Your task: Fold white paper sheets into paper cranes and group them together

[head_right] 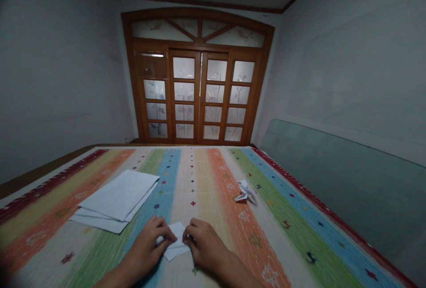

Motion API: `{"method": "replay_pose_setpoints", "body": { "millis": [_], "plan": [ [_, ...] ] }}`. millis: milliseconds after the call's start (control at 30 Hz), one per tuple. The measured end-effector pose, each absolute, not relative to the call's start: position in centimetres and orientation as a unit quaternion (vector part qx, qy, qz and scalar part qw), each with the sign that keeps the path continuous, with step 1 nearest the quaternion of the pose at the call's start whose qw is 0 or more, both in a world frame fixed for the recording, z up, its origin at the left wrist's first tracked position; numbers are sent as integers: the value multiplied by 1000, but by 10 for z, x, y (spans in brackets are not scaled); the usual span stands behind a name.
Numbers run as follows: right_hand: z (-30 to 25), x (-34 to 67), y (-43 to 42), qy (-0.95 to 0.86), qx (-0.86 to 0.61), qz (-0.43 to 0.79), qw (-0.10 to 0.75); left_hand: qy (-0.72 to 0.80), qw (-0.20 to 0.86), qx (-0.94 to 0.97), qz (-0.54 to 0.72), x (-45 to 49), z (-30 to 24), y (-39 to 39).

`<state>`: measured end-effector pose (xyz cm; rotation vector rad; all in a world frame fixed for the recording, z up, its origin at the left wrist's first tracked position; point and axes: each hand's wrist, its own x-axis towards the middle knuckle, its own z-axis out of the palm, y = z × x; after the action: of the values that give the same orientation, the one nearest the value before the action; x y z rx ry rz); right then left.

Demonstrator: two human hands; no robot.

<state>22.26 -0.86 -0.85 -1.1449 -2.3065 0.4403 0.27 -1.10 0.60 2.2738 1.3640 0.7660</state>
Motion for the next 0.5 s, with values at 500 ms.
{"method": "replay_pose_setpoints", "body": {
  "millis": [500],
  "plan": [
    [-9, 212, -10, -808, -492, 164, 280, 521, 147, 794, 278, 8, 12, -16]
  ]
}}
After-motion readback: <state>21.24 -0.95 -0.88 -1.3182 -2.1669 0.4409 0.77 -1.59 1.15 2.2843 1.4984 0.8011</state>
